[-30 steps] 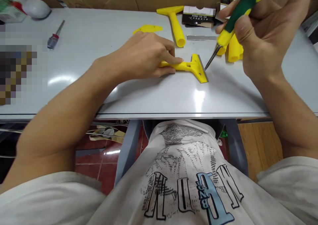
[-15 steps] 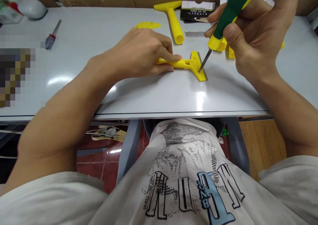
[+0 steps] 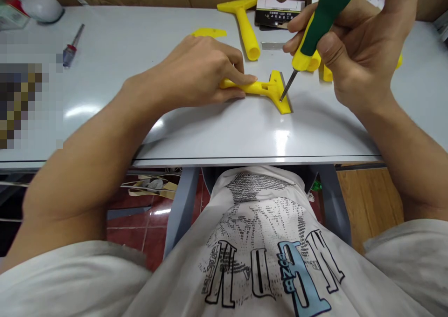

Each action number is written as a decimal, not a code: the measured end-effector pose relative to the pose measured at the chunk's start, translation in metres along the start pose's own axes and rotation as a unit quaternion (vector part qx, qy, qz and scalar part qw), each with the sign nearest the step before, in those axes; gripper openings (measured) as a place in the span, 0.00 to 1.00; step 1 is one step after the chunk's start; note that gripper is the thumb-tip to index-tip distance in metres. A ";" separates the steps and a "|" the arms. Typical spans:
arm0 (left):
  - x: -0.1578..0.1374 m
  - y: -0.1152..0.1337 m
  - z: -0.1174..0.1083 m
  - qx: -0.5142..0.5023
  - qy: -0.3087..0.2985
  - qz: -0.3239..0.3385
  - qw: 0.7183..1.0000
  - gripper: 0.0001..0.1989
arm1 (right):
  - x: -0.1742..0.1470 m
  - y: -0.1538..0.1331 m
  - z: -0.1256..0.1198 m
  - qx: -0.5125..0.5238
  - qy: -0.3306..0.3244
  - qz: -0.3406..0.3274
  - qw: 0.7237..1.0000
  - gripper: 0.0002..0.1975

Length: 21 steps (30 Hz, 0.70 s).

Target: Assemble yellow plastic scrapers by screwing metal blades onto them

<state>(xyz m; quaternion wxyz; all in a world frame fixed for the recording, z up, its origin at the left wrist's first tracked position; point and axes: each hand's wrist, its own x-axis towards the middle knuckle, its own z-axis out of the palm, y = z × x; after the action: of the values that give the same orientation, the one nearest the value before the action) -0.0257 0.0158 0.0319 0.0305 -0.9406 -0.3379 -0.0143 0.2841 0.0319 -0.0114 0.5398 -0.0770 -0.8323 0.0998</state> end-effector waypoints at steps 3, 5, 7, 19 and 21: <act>0.002 0.003 0.002 0.044 0.022 0.003 0.999 0.28 | 0.010 -0.019 -0.010 0.029 -0.095 0.048 0.994 0.34; 0.004 0.006 0.005 0.068 0.034 -0.001 0.997 0.23 | 0.014 -0.022 -0.013 0.055 -0.111 0.045 0.991 0.36; 0.006 0.007 0.007 0.082 0.038 -0.002 0.996 0.21 | 0.015 -0.018 -0.015 0.078 -0.129 0.035 0.988 0.38; 0.008 0.009 0.015 0.083 0.060 -0.001 0.995 0.25 | 0.011 -0.004 0.003 0.103 -0.057 0.070 0.991 0.34; 0.008 0.010 0.014 0.084 0.055 -0.006 0.995 0.25 | 0.012 -0.004 0.001 0.084 -0.083 0.044 0.992 0.37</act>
<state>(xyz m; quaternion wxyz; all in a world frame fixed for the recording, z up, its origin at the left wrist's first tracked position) -0.0133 0.0137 0.0177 0.1275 -0.9304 -0.3417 -0.0382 0.2778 0.0309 -0.0002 0.4684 -0.0593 -0.8586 0.1995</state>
